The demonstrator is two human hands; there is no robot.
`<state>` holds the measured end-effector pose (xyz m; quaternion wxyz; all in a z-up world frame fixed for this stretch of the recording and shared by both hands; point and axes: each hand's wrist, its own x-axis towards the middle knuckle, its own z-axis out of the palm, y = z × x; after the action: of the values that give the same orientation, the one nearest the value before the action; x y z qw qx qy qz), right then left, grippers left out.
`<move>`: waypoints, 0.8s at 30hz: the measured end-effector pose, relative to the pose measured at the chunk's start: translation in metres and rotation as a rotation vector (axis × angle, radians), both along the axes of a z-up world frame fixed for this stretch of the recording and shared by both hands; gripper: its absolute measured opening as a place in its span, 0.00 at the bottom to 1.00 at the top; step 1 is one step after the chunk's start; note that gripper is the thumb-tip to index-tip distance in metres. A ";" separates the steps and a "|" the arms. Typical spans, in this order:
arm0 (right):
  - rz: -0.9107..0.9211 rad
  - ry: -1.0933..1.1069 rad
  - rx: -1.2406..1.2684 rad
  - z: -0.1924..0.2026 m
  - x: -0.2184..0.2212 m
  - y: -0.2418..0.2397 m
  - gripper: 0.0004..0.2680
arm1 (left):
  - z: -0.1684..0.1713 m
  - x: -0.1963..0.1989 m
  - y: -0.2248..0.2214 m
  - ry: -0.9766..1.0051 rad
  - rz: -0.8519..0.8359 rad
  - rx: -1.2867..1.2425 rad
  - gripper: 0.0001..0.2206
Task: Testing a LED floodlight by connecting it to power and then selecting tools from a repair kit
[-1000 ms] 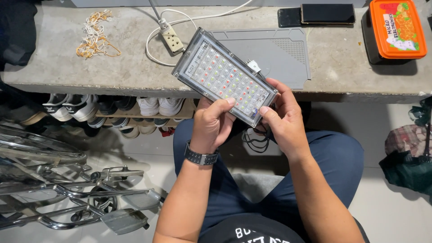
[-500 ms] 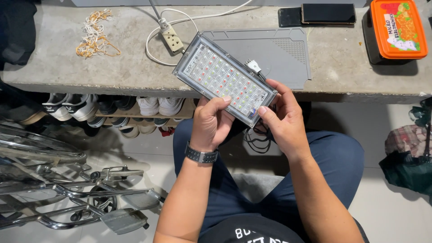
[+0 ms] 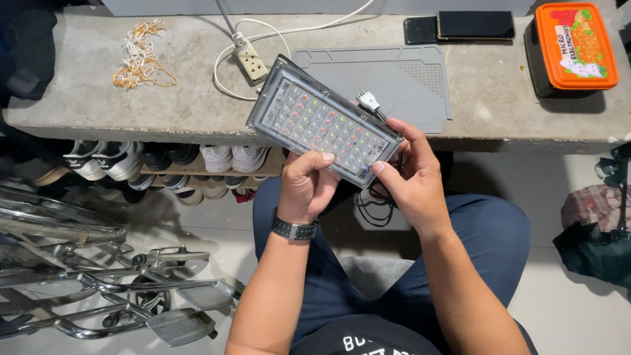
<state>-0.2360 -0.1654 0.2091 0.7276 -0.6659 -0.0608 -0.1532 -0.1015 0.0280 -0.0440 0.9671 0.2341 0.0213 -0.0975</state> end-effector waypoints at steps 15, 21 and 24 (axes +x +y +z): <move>0.011 -0.036 0.019 -0.016 0.006 -0.006 0.29 | 0.167 -0.052 -0.013 0.027 -0.043 -0.092 0.46; -0.098 0.048 -0.294 -0.021 0.017 -0.017 0.27 | 0.173 -0.047 -0.021 0.006 -0.022 -0.069 0.43; -0.177 0.093 -0.382 -0.011 0.011 -0.020 0.26 | 0.160 -0.038 -0.026 -0.013 0.013 -0.056 0.43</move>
<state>-0.2248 -0.1853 0.1984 0.5737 -0.8009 0.0036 -0.1713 -0.1392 0.0017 0.1157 0.9740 0.2074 0.0140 -0.0901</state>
